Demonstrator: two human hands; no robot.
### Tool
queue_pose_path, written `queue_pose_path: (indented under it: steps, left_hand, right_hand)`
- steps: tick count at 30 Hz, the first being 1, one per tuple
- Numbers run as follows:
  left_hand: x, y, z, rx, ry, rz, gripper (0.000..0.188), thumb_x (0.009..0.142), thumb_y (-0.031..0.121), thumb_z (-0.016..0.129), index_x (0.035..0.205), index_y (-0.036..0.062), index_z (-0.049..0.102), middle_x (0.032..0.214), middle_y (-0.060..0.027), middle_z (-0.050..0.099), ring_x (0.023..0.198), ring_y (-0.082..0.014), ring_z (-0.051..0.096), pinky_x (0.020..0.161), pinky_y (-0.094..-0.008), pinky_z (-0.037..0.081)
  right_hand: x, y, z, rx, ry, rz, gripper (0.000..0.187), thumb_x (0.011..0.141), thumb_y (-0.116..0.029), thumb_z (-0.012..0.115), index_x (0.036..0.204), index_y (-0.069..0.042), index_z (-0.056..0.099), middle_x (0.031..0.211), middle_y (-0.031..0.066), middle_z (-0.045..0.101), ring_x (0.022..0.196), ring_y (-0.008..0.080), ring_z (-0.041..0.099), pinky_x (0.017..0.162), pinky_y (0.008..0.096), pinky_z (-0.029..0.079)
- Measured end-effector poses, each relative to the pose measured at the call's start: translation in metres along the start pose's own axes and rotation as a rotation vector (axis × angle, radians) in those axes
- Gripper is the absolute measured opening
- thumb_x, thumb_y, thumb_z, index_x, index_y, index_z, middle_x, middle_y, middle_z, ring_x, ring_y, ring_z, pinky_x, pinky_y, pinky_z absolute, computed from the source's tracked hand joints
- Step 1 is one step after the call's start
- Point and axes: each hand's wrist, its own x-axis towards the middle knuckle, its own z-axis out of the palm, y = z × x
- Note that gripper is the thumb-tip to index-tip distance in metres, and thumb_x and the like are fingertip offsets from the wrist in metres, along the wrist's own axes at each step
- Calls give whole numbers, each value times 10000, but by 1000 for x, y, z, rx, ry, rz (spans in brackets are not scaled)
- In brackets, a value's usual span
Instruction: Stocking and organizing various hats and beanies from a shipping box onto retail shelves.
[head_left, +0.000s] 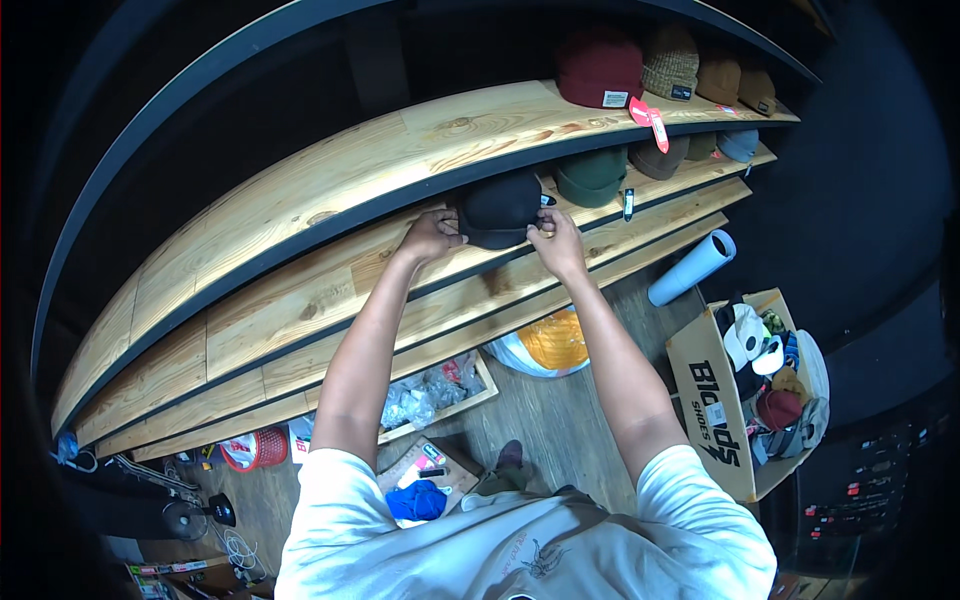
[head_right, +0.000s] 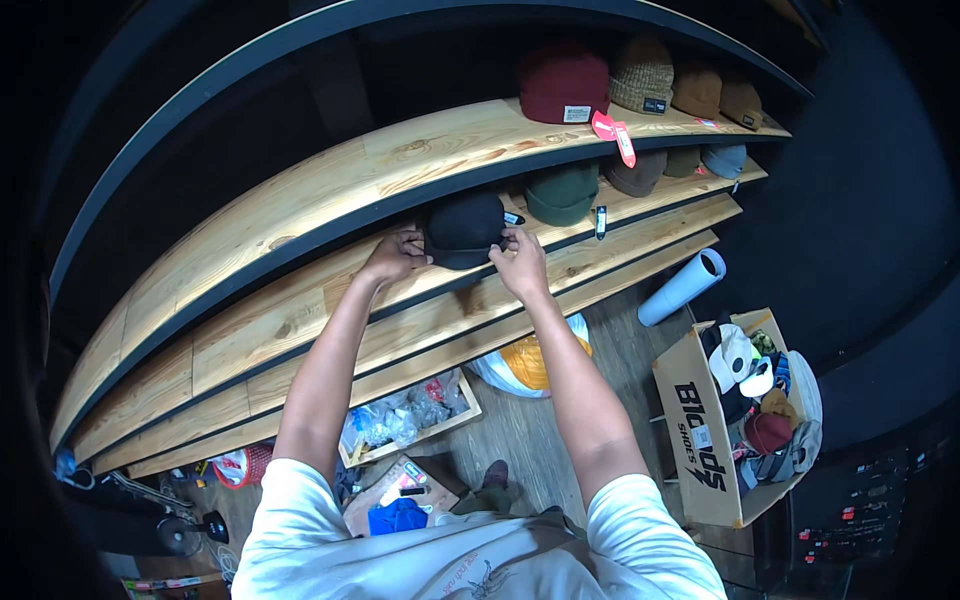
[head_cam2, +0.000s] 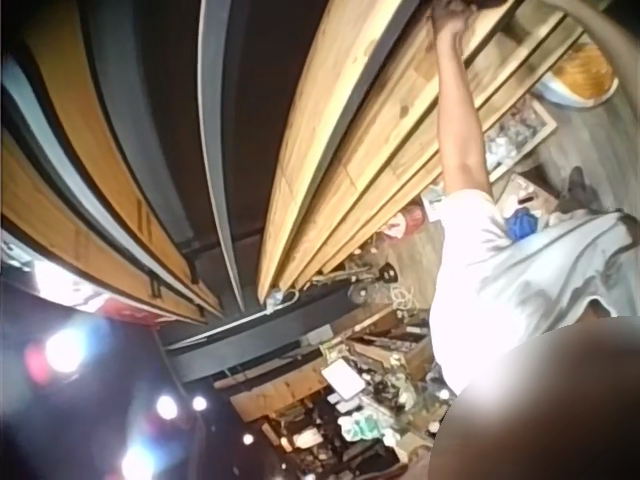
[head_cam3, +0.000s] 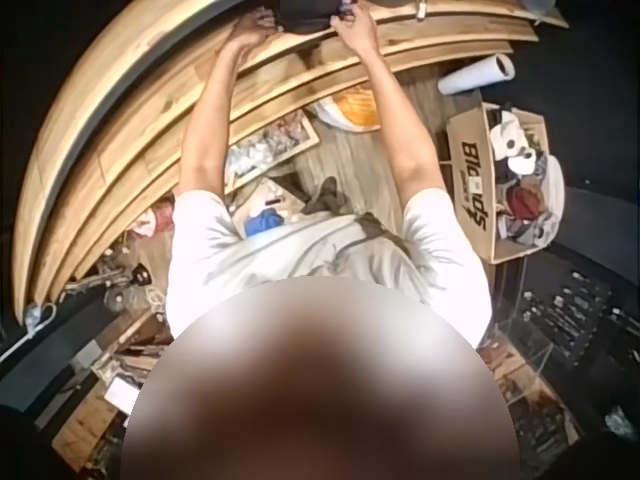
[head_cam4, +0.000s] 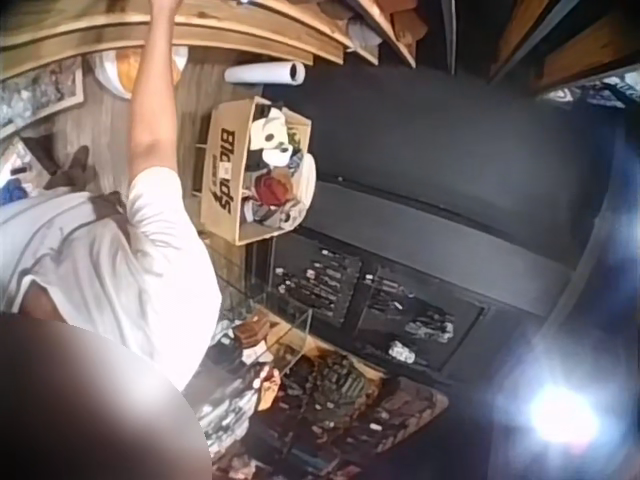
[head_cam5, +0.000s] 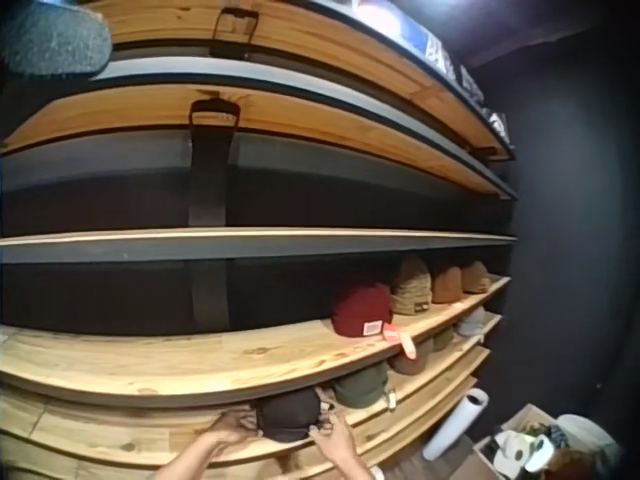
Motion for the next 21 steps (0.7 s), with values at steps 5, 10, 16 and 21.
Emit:
queue_pose_path:
  steps: [5,10,16,21]
  left_hand:
    - [-10,-3,-1,35,153,59,617,804,118,758,1339,-48,500,955,-55,633,837,-112,598,803,-247,505]
    - [2,24,24,-165,154,91,725,849,160,690,1458,-44,352,1359,-193,525,1218,-230,521,1018,-310,417]
    - [0,2,29,-96,154,309,931,760,229,818,1491,-23,298,1428,-203,469,1286,-255,484,1070,-346,401]
    - [-8,22,39,-80,200,213,1006,708,301,867,1488,-13,315,1432,-210,459,1288,-265,483,1080,-362,399]
  right_hand:
    - [-5,-21,-6,78,64,20,554,837,-312,717,1268,-6,550,1194,193,591,1073,290,597,953,377,483]
    - [-1,-15,0,-15,7,-42,780,787,-384,776,1369,15,446,1291,256,526,1205,392,529,1033,428,428]
    - [4,-2,-2,60,-90,-66,762,757,-302,765,1385,-8,448,1225,230,613,1143,338,600,988,411,471]
    - [8,17,-7,66,-83,-33,805,739,-309,769,1407,-11,432,1220,220,629,1144,315,617,989,388,478]
